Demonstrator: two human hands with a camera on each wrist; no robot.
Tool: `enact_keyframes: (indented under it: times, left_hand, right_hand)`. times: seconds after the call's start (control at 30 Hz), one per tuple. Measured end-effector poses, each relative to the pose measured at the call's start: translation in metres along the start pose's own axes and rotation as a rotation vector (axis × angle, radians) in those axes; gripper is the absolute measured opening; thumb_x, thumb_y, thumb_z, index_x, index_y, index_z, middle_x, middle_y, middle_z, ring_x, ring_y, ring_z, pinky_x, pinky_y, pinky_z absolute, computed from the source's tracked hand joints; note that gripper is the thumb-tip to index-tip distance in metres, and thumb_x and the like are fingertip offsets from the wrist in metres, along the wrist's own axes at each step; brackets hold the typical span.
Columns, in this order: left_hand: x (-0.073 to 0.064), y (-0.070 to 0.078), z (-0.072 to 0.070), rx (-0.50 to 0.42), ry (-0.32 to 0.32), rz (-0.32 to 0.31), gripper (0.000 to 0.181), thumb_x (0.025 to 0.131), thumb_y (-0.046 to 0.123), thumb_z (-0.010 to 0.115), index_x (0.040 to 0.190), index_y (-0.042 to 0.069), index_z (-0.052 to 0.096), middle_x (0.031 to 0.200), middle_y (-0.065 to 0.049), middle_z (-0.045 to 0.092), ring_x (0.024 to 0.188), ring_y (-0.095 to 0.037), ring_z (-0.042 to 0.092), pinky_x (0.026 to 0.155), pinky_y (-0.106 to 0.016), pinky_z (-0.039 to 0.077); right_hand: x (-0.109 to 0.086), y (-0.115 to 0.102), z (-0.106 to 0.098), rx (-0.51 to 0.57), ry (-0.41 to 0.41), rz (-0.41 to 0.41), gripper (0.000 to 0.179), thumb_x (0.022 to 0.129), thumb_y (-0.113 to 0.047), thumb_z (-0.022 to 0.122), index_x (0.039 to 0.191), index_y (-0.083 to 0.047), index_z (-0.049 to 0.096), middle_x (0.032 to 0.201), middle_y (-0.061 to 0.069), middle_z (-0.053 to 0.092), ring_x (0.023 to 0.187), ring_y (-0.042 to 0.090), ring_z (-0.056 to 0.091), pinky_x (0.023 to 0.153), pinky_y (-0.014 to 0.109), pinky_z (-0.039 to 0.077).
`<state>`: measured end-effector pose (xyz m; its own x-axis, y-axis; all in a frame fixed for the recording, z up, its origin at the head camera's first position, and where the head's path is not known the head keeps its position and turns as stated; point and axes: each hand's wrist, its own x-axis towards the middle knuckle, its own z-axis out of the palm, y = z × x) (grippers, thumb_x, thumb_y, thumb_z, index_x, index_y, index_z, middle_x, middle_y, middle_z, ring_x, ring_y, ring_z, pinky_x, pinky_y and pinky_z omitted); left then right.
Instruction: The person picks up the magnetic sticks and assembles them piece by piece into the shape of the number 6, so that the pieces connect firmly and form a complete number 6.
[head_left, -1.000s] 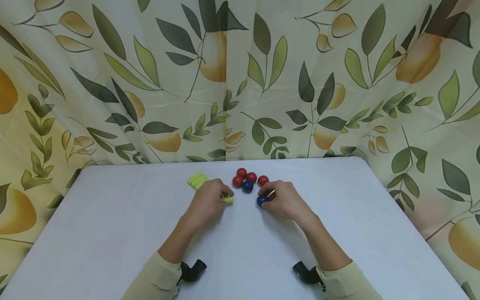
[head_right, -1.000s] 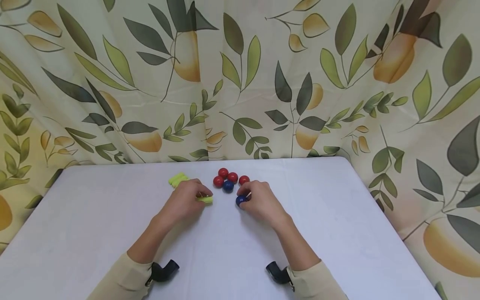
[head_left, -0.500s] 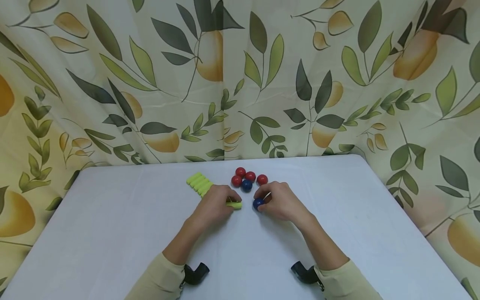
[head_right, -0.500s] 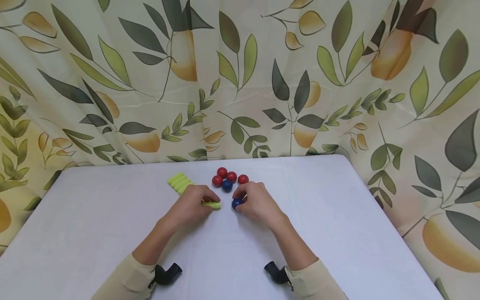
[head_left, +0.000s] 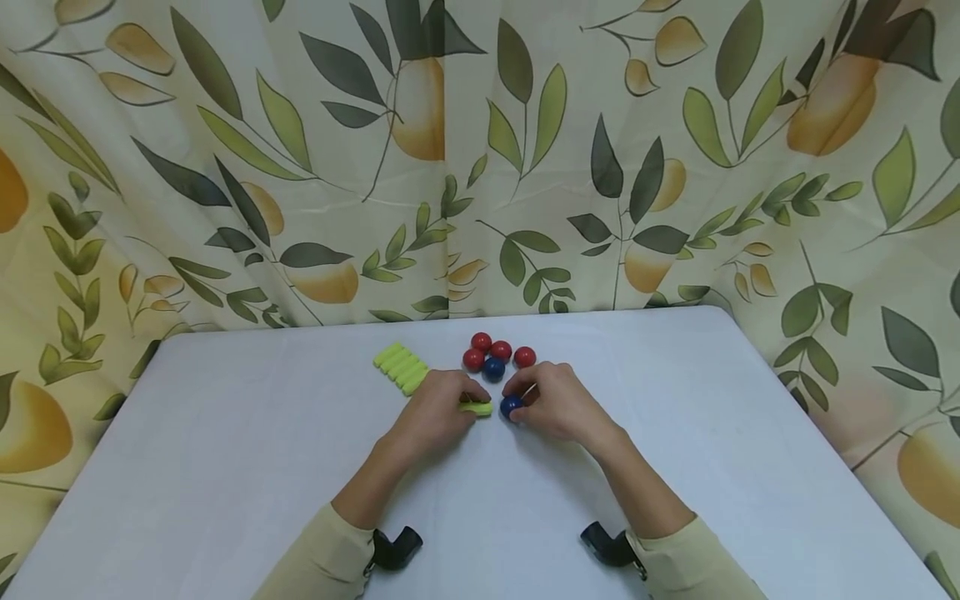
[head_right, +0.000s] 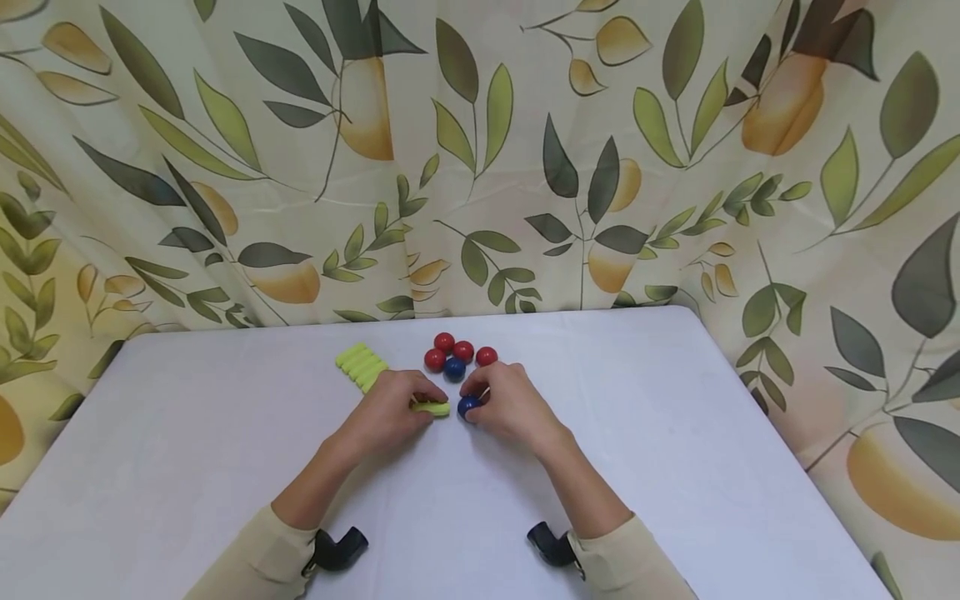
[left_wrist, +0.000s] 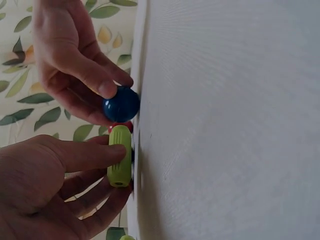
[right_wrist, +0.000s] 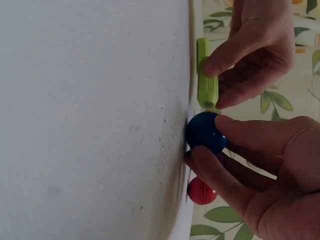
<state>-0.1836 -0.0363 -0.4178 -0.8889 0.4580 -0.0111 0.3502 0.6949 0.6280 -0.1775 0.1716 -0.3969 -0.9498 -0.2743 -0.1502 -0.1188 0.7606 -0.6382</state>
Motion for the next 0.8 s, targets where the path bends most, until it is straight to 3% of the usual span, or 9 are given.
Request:
enact_keyframes:
  times: [0.8]
  left_hand:
    - [0.0020,0.0036,0.0035,0.027,0.000,0.035,0.025,0.090,0.006,0.080,0.113,0.013,0.082,0.108,-0.002,0.078,0.105,-0.018,0.066,0.090,-0.030,0.056]
  right_hand:
    - [0.0012,-0.0022,0.0023,0.012,0.012,0.000,0.026,0.083,-0.006,0.086,0.108,-0.011,0.081,0.094,0.004,0.075,0.084,0.017,0.069,0.077,0.031,0.062]
